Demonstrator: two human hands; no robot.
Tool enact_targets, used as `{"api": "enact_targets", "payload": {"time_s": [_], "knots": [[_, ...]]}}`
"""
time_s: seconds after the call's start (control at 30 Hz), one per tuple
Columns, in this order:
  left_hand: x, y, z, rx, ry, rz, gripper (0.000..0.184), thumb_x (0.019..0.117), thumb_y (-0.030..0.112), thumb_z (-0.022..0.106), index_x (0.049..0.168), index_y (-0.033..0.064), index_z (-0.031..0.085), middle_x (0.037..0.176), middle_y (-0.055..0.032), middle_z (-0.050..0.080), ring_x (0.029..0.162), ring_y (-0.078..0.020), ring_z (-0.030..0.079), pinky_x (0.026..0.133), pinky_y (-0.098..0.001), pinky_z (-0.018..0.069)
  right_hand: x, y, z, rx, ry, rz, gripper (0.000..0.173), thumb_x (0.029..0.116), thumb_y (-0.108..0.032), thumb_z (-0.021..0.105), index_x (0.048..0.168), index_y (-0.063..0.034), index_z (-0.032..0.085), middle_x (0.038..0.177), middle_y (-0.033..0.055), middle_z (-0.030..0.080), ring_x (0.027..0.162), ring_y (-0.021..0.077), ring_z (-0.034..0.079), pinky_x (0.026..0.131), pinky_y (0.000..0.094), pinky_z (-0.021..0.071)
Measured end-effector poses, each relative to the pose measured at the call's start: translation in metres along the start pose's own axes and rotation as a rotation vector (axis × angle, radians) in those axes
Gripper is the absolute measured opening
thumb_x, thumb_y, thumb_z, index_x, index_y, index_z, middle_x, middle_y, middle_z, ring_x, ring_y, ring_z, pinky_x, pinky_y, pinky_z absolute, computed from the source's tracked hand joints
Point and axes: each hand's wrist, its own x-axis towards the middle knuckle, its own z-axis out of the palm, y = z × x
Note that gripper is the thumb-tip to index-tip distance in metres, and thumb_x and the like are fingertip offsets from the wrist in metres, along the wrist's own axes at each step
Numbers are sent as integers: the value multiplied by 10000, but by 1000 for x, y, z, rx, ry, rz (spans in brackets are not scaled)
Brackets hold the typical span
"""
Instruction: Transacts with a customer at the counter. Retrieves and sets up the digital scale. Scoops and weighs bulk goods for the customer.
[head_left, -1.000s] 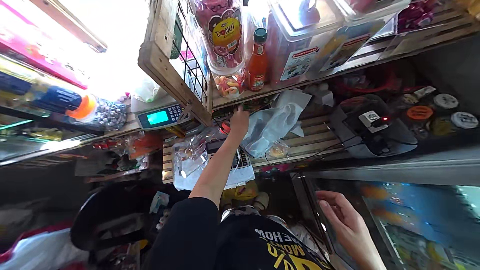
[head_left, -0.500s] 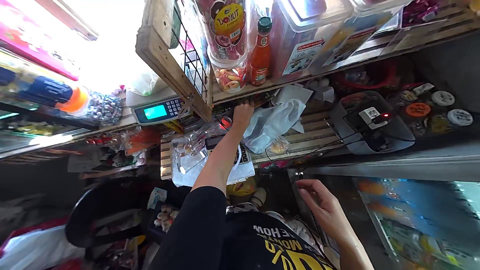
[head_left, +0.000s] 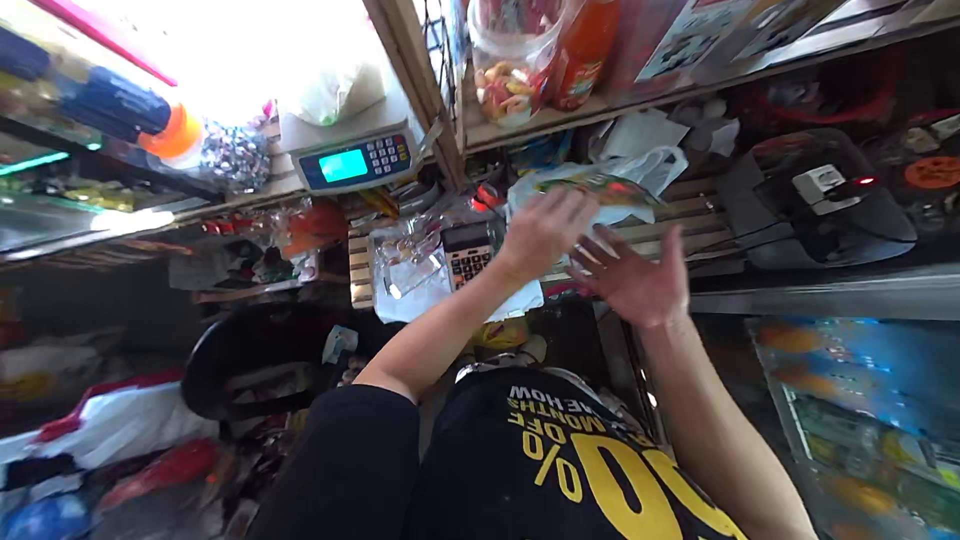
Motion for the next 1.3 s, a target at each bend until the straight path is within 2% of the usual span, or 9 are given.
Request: {"api": "enact_targets", "payload": {"time_s": [0.13,0.3,0.4,0.5,0.6,0.8,0.9,1.03,1.3], "knots": [[-92,57,-43,-204,-190,176,222,980,27,599,1098,89,776,1137,-79,758,1062,-237,704,938,-391,558,-21,1,-22,-130,-1,23,444,938,-412,606,1313,-176,637,1099,48,733,937,152,721,792,356,630],[-166,66,-59,-444,-423,-68,222,1047,216,573,1139,148,764,1231,-33,730,1208,-227,643,1101,-440,446,-41,55,-14,-650,363,252,635,792,-8,501,1417,-102,448,1129,67,642,832,141,670,642,327,582],[-186,42,-62,-301,-478,-660,281,1022,191,567,1216,68,729,1126,-115,732,1094,-291,679,953,-471,545,-33,70,-15,-836,395,157,530,827,-142,470,1354,-141,526,1135,14,648,728,58,623,530,239,505],[-196,-1,-56,-64,-715,-1042,436,1073,216,477,1491,102,521,1085,-248,714,1037,-463,679,840,-617,542,-14,72,10,-1130,146,124,476,977,-350,586,1375,-96,534,1143,105,643,886,156,649,759,379,568],[-202,-16,-47,31,-806,-1016,456,1072,262,461,1518,180,508,1024,-237,712,959,-451,692,787,-602,538,16,89,41,-1587,-33,96,819,791,-512,838,1441,-124,524,1247,206,625,985,374,658,814,617,540],[-183,-23,-45,25,-903,-1043,375,1076,258,458,1392,136,618,1085,-210,721,1013,-410,703,808,-584,547,68,128,49,-1954,-70,240,841,741,-612,837,1421,-184,588,1639,233,262,1050,465,648,782,648,542],[-166,-33,-32,-168,-704,-1077,301,1048,231,529,1234,76,708,1267,-241,644,1202,-430,607,963,-578,520,74,132,47,-1984,-113,326,1028,764,-615,825,1532,-49,440,1651,170,288,1189,442,606,879,665,518],[-136,-48,2,-388,-573,-1091,483,992,372,665,1391,108,595,1367,-295,551,1248,-490,542,986,-627,488,68,129,39,-1844,-166,279,927,746,-541,867,1470,-77,521,1569,185,409,1227,435,581,925,696,481],[-107,-83,8,-57,-638,-739,315,931,-104,571,1207,-16,696,1367,-224,603,1277,-448,555,996,-587,501,24,99,23,-1786,-59,245,975,743,-709,775,1512,-171,506,1655,156,301,1283,433,555,950,670,474]]}}
